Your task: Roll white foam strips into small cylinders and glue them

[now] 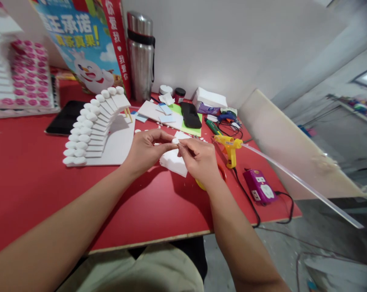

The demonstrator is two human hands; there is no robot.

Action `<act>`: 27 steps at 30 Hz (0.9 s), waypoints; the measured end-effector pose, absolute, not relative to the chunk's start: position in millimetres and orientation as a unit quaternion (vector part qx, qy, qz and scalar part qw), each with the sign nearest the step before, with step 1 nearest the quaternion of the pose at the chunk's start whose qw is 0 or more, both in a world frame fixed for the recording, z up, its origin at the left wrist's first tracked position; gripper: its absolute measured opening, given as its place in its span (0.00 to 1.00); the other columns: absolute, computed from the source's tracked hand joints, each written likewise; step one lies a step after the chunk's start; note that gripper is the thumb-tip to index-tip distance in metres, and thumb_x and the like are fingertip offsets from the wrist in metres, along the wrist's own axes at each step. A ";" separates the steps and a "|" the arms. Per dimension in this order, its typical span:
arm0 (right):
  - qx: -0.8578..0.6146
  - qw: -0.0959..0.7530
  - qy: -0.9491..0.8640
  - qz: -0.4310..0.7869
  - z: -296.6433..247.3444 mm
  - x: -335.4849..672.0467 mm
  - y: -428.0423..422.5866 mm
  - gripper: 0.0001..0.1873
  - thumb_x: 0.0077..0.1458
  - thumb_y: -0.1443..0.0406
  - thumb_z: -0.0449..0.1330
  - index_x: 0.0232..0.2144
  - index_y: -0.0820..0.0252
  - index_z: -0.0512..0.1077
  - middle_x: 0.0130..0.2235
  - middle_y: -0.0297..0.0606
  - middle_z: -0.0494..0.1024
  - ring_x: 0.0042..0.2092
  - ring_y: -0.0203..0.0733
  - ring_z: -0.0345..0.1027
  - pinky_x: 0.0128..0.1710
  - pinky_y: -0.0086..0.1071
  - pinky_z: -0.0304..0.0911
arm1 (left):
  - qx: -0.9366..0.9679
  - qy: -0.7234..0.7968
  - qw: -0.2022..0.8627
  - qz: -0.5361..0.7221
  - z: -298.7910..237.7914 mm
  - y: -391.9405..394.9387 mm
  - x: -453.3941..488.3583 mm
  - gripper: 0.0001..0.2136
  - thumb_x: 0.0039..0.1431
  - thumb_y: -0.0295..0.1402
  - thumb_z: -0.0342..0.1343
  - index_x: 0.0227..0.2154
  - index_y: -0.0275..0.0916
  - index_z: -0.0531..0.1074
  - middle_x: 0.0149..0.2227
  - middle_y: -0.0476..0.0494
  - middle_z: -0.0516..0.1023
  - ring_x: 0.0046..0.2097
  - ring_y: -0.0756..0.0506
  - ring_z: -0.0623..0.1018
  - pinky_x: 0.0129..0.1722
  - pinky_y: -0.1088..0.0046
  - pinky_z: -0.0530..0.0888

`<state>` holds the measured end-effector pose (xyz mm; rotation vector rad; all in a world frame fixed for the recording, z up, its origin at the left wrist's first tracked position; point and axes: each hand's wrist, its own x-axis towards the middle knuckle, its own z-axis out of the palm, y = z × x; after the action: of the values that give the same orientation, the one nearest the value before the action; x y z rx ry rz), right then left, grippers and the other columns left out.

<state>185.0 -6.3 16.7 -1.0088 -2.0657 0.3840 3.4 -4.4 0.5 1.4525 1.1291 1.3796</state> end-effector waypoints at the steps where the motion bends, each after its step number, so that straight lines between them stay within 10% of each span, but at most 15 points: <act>1: -0.394 0.385 -0.820 0.154 17.5 185.9 -5.9 0.12 0.68 0.65 0.57 0.33 0.57 0.78 0.29 0.36 0.81 0.33 0.41 0.73 0.39 0.35 0.64 | 0.579 0.449 0.407 0.545 1.2 -3.7 2.6 0.06 0.51 0.35 0.71 0.29 0.38 0.83 0.32 0.43 0.85 0.35 0.43 0.81 0.36 0.67 0.76; 27: -0.430 0.397 -0.788 0.191 12.2 180.4 -6.4 0.14 0.70 0.62 0.56 0.33 0.57 0.78 0.29 0.37 0.80 0.30 0.39 0.72 0.39 0.35 0.66 | 0.595 0.442 0.387 0.549 -0.8 -5.7 7.0 0.06 0.57 0.35 0.67 0.36 0.42 0.86 0.38 0.44 0.87 0.42 0.40 0.83 0.46 0.63 0.78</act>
<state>180.4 -6.4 12.2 -1.0886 -1.9966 0.4828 7.0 -5.7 -0.8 1.5136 1.1249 1.3980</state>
